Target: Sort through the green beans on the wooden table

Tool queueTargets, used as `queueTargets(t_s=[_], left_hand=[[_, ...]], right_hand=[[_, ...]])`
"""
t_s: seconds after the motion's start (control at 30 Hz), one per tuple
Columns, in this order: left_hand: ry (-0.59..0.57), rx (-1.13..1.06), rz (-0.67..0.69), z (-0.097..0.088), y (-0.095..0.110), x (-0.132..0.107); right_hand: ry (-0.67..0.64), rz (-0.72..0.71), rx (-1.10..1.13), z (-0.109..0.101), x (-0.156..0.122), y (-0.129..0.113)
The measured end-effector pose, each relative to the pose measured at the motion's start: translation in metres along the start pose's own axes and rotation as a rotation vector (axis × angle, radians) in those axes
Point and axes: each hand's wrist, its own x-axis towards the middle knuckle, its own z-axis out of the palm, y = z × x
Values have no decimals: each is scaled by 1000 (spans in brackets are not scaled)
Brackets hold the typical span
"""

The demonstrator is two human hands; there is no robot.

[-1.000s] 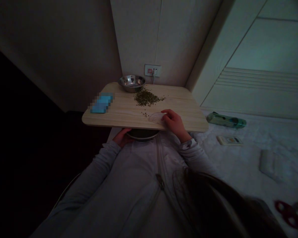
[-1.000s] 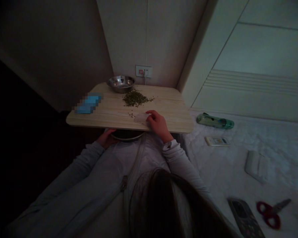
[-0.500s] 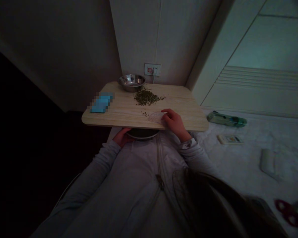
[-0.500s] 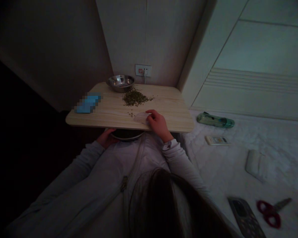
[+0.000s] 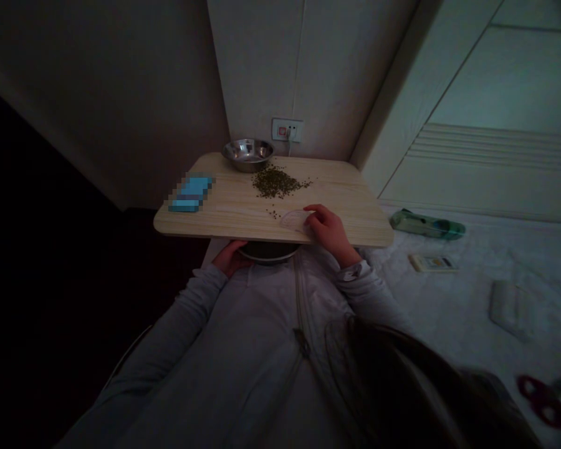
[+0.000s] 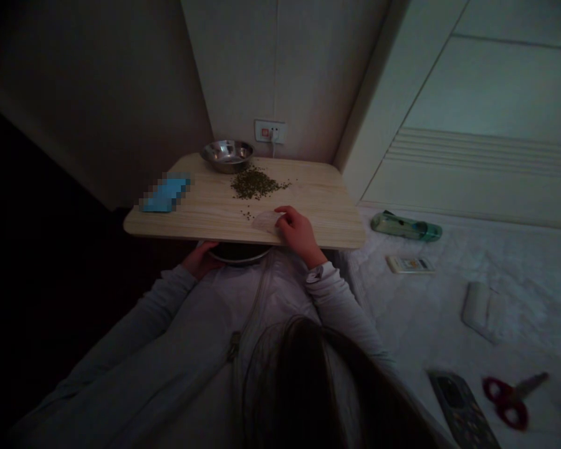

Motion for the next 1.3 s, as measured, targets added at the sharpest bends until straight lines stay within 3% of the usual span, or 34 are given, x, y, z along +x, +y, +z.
queueTargets(t_s=[1.3], left_hand=[[14,20,-5,0,0,1]], right_hand=[[9,-23,2,-1,-1,-2]])
